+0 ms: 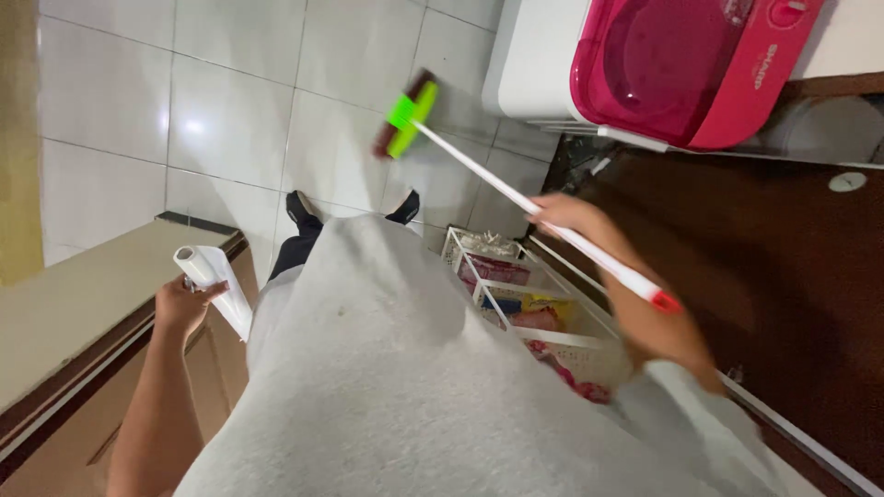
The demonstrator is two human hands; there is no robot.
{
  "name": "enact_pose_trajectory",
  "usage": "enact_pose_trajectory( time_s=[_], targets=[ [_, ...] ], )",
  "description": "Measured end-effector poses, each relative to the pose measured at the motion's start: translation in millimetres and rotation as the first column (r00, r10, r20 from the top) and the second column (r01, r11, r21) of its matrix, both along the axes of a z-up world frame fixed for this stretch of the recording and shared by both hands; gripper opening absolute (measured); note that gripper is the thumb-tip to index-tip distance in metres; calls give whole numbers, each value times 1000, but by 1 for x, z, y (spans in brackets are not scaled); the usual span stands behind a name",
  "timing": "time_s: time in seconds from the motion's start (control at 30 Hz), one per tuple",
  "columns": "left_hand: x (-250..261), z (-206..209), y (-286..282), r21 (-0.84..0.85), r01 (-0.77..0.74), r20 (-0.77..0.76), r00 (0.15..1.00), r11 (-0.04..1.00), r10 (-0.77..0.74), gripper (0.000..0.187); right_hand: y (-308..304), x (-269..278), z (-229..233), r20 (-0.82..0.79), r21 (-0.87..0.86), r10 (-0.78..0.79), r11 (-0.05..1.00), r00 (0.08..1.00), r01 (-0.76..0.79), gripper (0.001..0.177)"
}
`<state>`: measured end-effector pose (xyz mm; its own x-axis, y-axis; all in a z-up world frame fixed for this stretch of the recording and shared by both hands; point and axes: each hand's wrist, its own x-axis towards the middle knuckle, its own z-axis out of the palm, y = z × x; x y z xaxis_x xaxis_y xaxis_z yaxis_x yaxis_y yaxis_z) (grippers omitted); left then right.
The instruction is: The recorder uses a knife to cut and modify a white pipe with tape, then sweeps the tiled floor with a broom.
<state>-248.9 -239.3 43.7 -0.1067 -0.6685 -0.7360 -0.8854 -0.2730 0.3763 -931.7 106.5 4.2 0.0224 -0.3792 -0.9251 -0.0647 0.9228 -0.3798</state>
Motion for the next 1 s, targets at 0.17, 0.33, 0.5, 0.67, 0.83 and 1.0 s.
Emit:
enact_pose_trajectory(
  time_s=[0.17, 0.33, 0.5, 0.67, 0.83, 1.0],
  targets=[
    [4, -7, -2, 23, 51, 14, 999, 998, -51, 44, 97, -26, 87, -143, 324, 61, 946, 988, -11, 36],
    [-4, -19, -12, 37, 93, 53, 994, 995, -95, 49, 170, -9, 64, -255, 385, 231, 915, 939, -120, 29],
    [-17, -31, -29, -51, 163, -54, 985, 985, -166, 50, 223, 1, 4, -418, 533, 557, 790, 718, -303, 30],
    [-10, -35, -54, -65, 390, 138, 915, 918, -379, 60, 251, -42, -9, -475, 372, 506, 857, 720, -357, 33],
    [-27, 13, -57, -27, 1, -6, 1000, 1000, -1, 57, 142, -28, 122, -241, 397, 454, 853, 858, -340, 26],
    [-32, 32, -72, -30, -71, -52, 996, 997, 69, 52, -11, 26, 220, -217, 494, 333, 848, 918, -191, 60]
  ],
)
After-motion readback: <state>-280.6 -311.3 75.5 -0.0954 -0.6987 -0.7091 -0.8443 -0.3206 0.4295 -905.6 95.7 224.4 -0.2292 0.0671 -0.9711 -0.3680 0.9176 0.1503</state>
